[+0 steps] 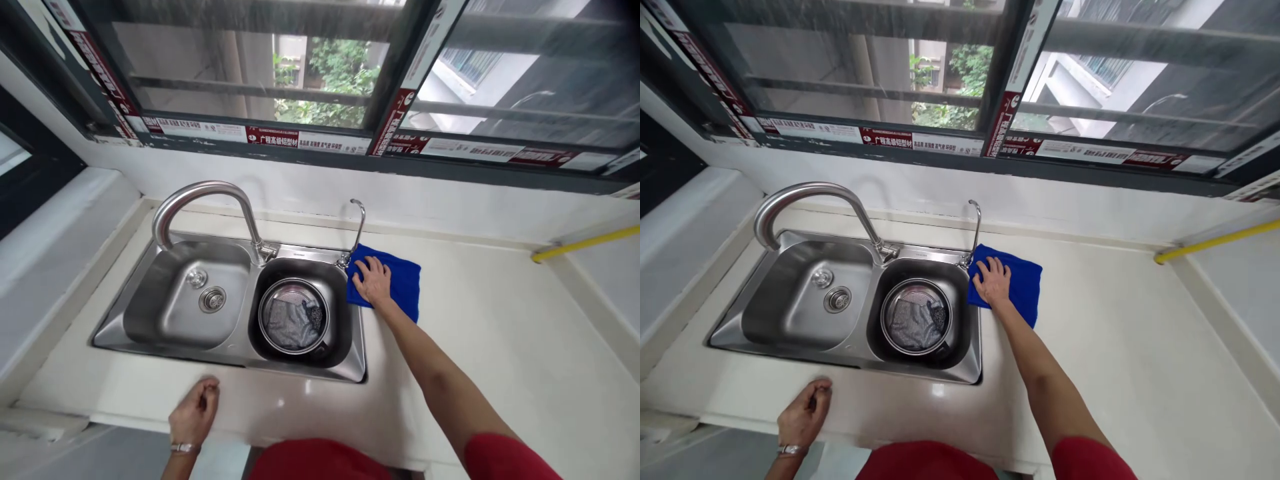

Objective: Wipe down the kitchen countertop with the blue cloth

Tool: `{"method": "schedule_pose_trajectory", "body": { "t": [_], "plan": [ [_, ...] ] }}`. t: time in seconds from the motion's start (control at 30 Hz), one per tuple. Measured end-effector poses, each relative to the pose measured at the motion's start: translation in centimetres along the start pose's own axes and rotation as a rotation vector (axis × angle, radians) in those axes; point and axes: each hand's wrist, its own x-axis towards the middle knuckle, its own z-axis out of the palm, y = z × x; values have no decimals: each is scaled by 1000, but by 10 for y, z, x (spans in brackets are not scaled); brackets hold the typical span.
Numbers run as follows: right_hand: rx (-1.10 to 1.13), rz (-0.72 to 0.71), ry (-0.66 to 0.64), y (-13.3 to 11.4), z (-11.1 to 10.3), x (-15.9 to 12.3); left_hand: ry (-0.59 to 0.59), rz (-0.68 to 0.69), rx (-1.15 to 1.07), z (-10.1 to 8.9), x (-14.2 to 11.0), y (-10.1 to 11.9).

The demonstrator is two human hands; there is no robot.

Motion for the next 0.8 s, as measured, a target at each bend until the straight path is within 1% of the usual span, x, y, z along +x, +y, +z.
{"method": "schedule_pose_trajectory", "body": {
  "t": [0.17,0.3,0.4,0.5,0.63,0.8],
  "plan": [
    [-24,-54,-25,8,10,31,26,13,-7,-5,0,5],
    [-23,-114,-32,12,17,37,-2,-7,-26,-8,2,7],
    [-37,-130,-29,11,20,31,-29,-47,-36,-10,2,9],
    [-54,-120,-39,5,18,20,-22,-58,-44,-10,1,10],
    [-80,-137,-64,-5,5,3,-21,-40,-70,-6,1,5],
    [-113,-144,-88,-16,-15,-25,-59,-32,-63,-1,1,-4]
  ]
}}
